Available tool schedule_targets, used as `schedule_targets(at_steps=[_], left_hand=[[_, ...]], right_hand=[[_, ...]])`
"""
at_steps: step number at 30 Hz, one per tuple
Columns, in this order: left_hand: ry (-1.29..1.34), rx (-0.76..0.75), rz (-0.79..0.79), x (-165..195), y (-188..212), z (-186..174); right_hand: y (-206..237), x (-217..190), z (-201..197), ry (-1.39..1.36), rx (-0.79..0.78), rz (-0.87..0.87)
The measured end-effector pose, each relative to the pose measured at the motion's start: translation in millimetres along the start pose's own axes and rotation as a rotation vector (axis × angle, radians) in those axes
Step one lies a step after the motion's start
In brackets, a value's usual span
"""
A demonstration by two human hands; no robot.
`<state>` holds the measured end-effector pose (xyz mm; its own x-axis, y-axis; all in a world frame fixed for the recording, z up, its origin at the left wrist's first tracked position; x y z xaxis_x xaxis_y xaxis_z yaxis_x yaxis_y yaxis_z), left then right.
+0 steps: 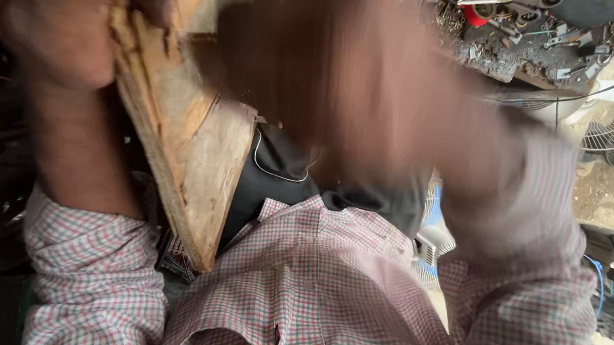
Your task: The person winds copper wire around a cylindrical core mounted on a wooden jig, using a small wooden mallet to compact the coils. The person then uses pliers to trim the wire ends.
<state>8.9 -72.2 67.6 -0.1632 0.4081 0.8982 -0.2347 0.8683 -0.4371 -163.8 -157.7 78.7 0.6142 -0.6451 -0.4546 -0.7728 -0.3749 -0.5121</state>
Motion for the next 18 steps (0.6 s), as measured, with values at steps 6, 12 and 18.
schedule_targets(at_steps=[6, 12, 18], left_hand=[[0.010, 0.003, 0.014, 2.1, -3.9, -1.5], [0.003, 0.016, 0.010, -3.4, 6.1, -9.7], [0.006, 0.011, -0.003, -3.8, 7.7, -1.3]], right_hand=[[83.0, 190.6, 107.2, 0.041, -0.071, 0.510], [197.3, 98.3, 226.1, 0.041, 0.014, 0.455], [11.8, -35.2, 22.8, -0.137, -0.101, -0.095]])
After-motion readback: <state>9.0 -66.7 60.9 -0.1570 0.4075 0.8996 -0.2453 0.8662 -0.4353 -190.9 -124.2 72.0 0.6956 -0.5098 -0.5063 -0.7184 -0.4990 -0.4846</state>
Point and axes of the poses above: each hand's wrist, its own y-axis away from the middle knuckle, its own z-axis out of the palm, x = y × z, the point moved 8 cm from there along -y, towards the middle knuckle, and after that the axes turned 15 degrees about -z, right-handed, at the moved point
